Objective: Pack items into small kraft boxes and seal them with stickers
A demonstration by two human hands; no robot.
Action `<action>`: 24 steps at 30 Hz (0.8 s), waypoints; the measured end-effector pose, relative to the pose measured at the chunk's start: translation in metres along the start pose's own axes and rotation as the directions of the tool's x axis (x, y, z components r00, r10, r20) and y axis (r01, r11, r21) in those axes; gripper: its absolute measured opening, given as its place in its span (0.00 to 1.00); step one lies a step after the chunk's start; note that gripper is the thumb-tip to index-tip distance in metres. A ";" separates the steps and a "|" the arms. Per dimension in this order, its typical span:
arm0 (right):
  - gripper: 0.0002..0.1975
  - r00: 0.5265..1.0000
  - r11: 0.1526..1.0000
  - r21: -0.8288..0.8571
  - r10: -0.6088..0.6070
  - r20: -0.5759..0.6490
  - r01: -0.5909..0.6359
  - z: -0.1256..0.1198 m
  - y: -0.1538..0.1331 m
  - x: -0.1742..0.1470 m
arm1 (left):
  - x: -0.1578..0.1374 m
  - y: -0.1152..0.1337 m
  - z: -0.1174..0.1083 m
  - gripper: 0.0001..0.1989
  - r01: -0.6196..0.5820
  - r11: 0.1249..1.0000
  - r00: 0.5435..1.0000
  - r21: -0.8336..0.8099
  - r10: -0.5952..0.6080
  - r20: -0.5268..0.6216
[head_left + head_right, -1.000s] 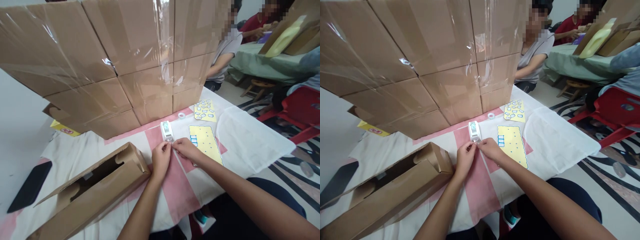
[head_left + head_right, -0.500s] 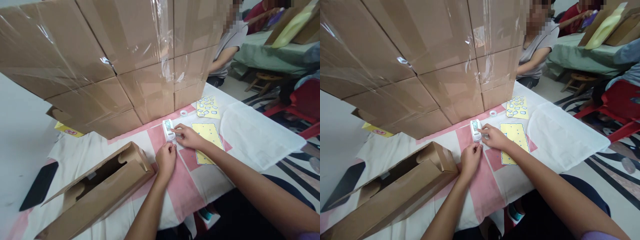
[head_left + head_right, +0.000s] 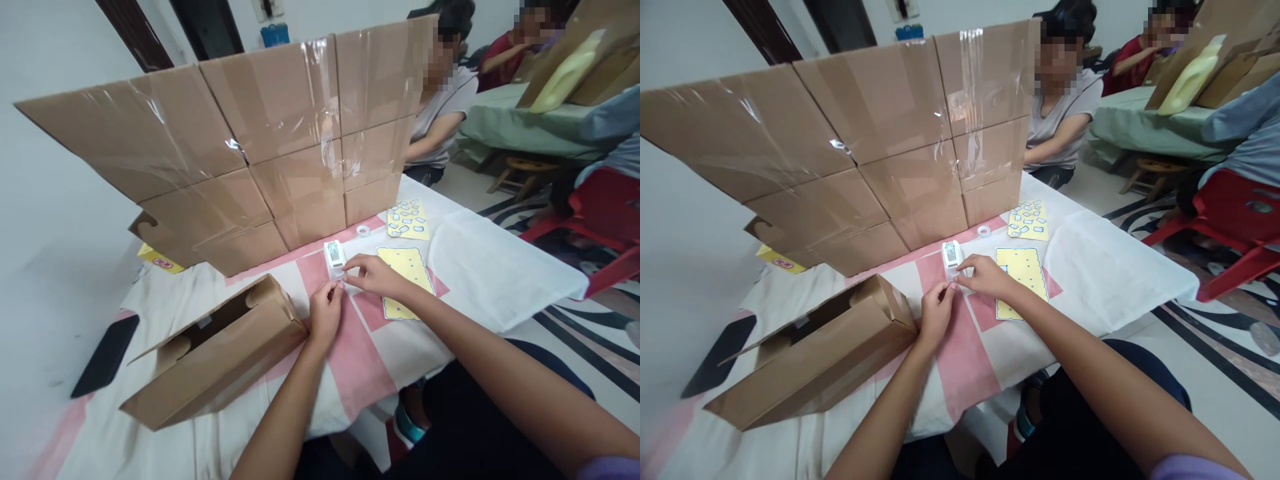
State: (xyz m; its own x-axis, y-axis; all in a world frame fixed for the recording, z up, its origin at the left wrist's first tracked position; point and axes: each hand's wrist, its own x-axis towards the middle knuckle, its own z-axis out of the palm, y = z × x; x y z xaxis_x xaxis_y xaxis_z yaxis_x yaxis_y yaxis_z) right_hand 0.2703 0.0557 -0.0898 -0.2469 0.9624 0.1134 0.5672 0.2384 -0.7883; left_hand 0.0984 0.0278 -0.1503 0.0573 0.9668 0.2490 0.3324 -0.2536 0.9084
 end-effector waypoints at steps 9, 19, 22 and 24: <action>0.14 0.967 0.961 -0.107 -0.252 0.041 0.256 -0.006 -0.015 -0.028 | -0.012 0.006 -0.004 0.16 -0.092 0.995 0.996 0.047 0.092 0.010; 0.06 0.890 0.887 -0.084 -0.455 0.020 0.455 -0.018 -0.044 -0.051 | -0.052 0.046 -0.019 0.17 -0.135 0.981 0.987 0.137 0.145 -0.067; 0.06 0.851 0.828 -0.195 -0.509 0.134 0.526 -0.020 -0.058 -0.059 | -0.068 0.052 -0.020 0.19 -0.069 0.984 0.994 0.164 0.082 -0.076; 0.06 0.830 0.769 -0.313 -0.508 0.229 0.557 -0.017 -0.067 -0.064 | -0.078 0.055 -0.024 0.22 -0.029 0.980 0.999 0.195 0.033 -0.020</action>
State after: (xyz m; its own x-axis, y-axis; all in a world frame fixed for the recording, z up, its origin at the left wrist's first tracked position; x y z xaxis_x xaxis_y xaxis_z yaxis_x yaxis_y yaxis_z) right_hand 0.2617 -0.0192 -0.0337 -0.6734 0.6480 0.3559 0.5445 0.7603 -0.3541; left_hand 0.0893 -0.0625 -0.1120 0.0490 0.9570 0.2858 0.5077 -0.2703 0.8181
